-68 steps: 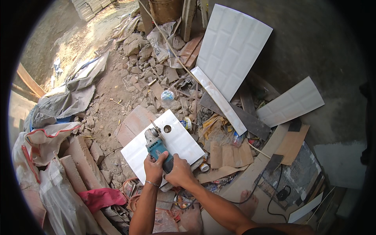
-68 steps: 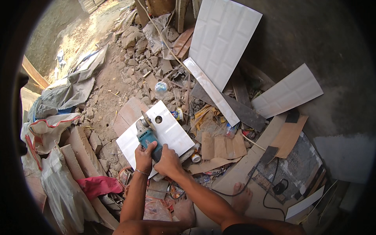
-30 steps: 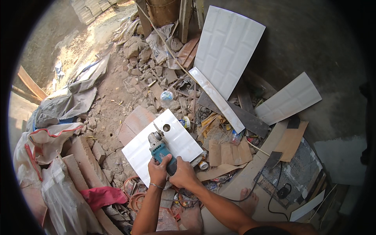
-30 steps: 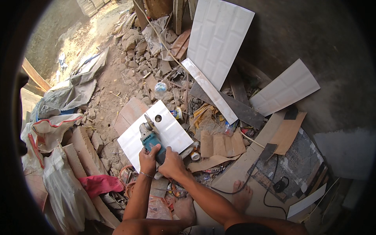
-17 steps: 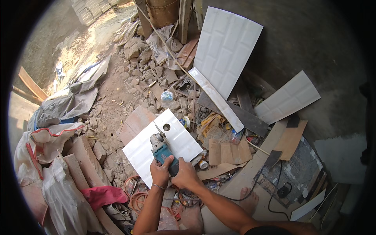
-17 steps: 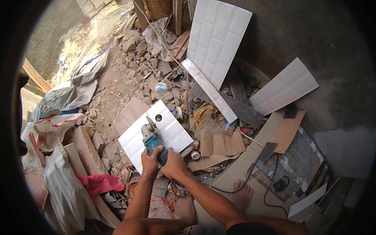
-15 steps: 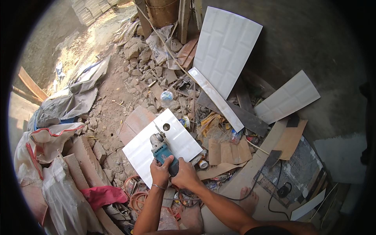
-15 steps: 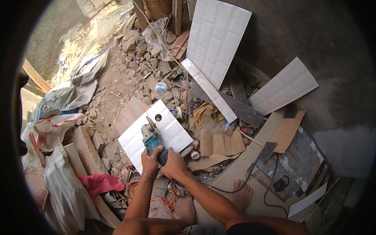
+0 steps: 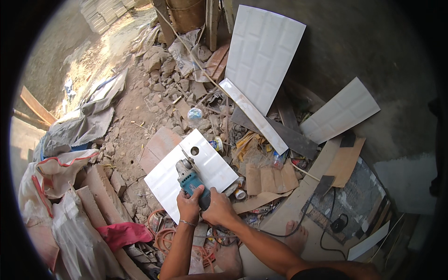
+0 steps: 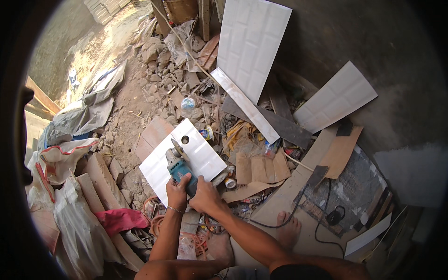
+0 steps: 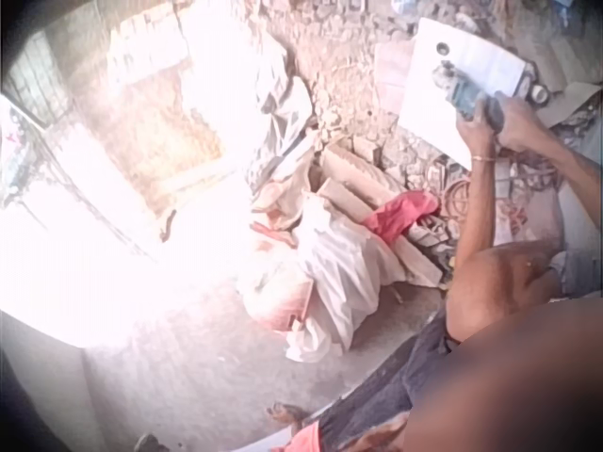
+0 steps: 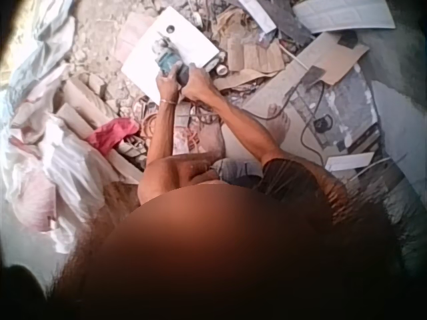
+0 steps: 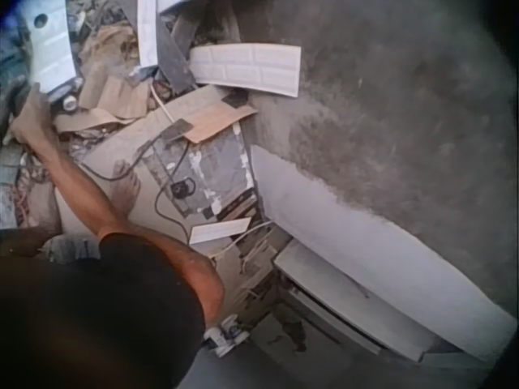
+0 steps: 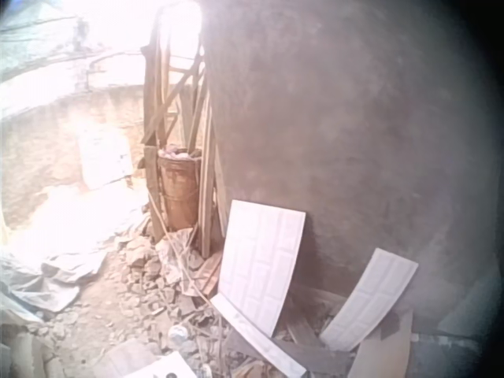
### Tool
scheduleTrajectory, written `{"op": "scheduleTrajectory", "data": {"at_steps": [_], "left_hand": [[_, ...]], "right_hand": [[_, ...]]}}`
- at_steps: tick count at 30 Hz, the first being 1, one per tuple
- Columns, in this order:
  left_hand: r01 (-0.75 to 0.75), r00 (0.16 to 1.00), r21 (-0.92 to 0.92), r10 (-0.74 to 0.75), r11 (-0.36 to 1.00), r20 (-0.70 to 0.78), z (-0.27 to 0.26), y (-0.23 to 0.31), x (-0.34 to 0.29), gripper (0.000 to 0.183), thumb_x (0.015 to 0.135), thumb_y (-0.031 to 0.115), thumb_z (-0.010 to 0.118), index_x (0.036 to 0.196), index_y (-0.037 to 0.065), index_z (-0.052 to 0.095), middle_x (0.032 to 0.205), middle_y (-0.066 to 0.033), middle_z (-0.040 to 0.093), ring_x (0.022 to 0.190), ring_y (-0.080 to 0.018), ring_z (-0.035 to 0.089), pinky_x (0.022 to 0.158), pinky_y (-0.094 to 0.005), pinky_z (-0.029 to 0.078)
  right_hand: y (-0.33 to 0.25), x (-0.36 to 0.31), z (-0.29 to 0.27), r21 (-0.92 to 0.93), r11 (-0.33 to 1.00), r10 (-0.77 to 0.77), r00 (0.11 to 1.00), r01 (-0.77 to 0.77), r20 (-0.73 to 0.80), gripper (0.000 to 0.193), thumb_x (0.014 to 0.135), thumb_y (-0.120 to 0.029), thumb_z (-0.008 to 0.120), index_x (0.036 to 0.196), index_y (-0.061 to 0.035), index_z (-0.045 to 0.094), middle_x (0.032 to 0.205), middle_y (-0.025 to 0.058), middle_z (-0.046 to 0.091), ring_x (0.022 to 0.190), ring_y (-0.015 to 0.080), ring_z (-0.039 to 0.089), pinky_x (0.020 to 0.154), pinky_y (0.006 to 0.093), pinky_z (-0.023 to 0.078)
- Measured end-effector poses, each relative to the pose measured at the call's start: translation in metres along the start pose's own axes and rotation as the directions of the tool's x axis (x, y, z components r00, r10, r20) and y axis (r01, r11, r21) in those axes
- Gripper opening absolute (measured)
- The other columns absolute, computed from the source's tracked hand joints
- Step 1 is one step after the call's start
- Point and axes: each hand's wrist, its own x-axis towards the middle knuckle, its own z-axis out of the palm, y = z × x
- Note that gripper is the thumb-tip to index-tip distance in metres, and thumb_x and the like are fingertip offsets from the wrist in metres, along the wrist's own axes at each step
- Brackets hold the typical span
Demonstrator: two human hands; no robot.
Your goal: The person uses an angle grinder to cut a white ceramic tile into two pieces, then cuts a circular hole in another tile. After finishing, the person carries the cut tiles into a tiled room and places them on a wooden scaffold.
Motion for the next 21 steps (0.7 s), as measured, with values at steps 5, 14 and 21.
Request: {"op": "scheduleTrajectory", "data": {"at_steps": [5, 14, 21], "left_hand": [[-0.016, 1.000, 0.020, 0.015, 1.000, 0.005, -0.0039, -0.0004, 0.0064, 0.036, 0.087, 0.013, 0.083, 0.110, -0.005, 0.063, 0.094, -0.0072, 0.072, 0.077, -0.0126, 0.067, 0.072, -0.0271, 0.056], [0.002, 1.000, 0.004, -0.002, 1.000, -0.002, -0.0034, -0.0019, 0.0046, 0.035, 0.087, 0.013, 0.083, 0.110, -0.005, 0.063, 0.092, -0.0073, 0.072, 0.076, -0.0124, 0.067, 0.070, -0.0270, 0.056], [-0.007, 1.000, -0.038, 0.008, 0.999, 0.008, -0.0012, -0.0065, -0.0002, 0.034, 0.087, 0.011, 0.083, 0.109, -0.004, 0.063, 0.091, -0.0070, 0.072, 0.074, -0.0126, 0.067, 0.068, -0.0274, 0.057]], "right_hand": [[-0.0011, 0.0037, 0.0015, 0.015, 0.999, -0.031, 0.999, 0.031, -0.013, 0.049, 0.065, -0.008, 0.072, 0.106, 0.0083, 0.051, 0.095, 0.0372, 0.067, 0.097, 0.0555, 0.066, 0.087, 0.0548, 0.054], [0.0024, 0.0036, 0.0043, 0.009, 1.000, -0.010, 1.000, 0.010, -0.003, 0.052, 0.064, -0.010, 0.073, 0.108, 0.0080, 0.051, 0.095, 0.0366, 0.067, 0.097, 0.0551, 0.066, 0.086, 0.0545, 0.055], [0.0040, -0.0016, 0.0019, -0.018, 1.000, 0.015, 1.000, -0.015, 0.000, 0.054, 0.064, -0.012, 0.074, 0.109, 0.0076, 0.051, 0.098, 0.0360, 0.067, 0.098, 0.0545, 0.066, 0.088, 0.0543, 0.055]]}}
